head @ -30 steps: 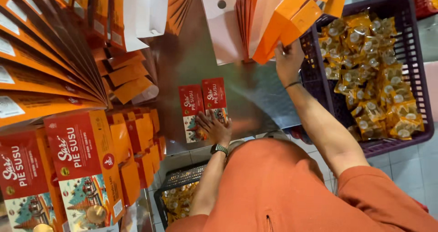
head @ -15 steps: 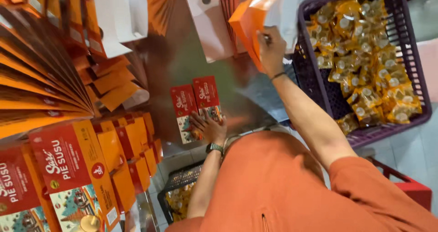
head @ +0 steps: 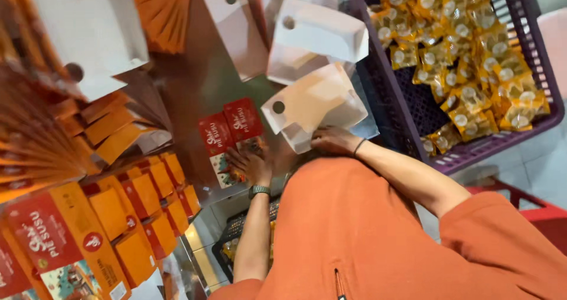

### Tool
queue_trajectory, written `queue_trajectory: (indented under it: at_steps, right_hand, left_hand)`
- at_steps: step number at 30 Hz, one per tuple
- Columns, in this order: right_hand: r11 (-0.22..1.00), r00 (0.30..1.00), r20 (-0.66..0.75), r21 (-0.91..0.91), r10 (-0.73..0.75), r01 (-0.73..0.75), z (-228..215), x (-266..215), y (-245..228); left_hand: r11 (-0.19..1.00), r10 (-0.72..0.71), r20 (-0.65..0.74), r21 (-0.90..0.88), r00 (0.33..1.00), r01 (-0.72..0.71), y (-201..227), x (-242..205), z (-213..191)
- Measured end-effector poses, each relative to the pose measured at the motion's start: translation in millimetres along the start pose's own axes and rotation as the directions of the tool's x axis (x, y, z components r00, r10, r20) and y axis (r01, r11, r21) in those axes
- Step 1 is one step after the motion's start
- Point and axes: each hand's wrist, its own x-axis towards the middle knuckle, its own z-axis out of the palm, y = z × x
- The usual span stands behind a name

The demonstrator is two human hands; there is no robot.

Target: The person repeatedly picks small yellow snack packets from a purple basket and places them into white cardboard boxes. They then close the boxes and stack them on the table. The process is repeated continuously throughout the clip.

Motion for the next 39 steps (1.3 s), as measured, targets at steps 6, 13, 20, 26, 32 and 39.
queue_trajectory:
  at_steps: [6, 13, 20, 26, 32, 39]
  right_hand:
    - [0.945, 0.911, 0.344, 0.147, 0.228, -0.293, 5.4, -28.8, 22.9]
    - [0.772, 0.489, -0.601, 0.440, 0.632, -0.458, -93.6, -100.3, 48.7]
    - [0.326, 0.415, -0.437, -0.266, 0.798, -0.907, -132.9, -301.9, 126.3]
    - [-0.028, -0.028, -0.168, 0.002, 0.985, -1.000, -145.8, -322.7, 115.1]
    - [-0.053, -0.063, -0.124, 0.087, 0.990, -0.995, -128.3, -303.8, 106.5]
    - [-0.035, -0.159, -0.737, 0.180, 0.657, -0.983, -208.5, -334.1, 140.4]
  left_hand:
    - [0.997, 0.042, 0.039, -0.069, 0.998, -0.039, 5.7, 13.9, -13.4]
    - [0.954, -0.058, -0.137, -0.300, 0.989, 0.015, 37.6, -9.0, -32.8]
    - [0.800, -0.129, 0.230, -0.550, 0.965, 0.238, 89.2, -23.3, -25.0]
    - [0.653, -0.307, 0.588, -0.442, 0.748, 0.615, 100.9, -4.9, -7.7]
    - [0.436, -0.296, 0.332, -0.787, 0.895, 0.436, 102.7, 33.5, 0.9]
    - [0.417, -0.120, 0.415, -0.803, 0.902, 0.425, 94.3, 59.1, -12.5]
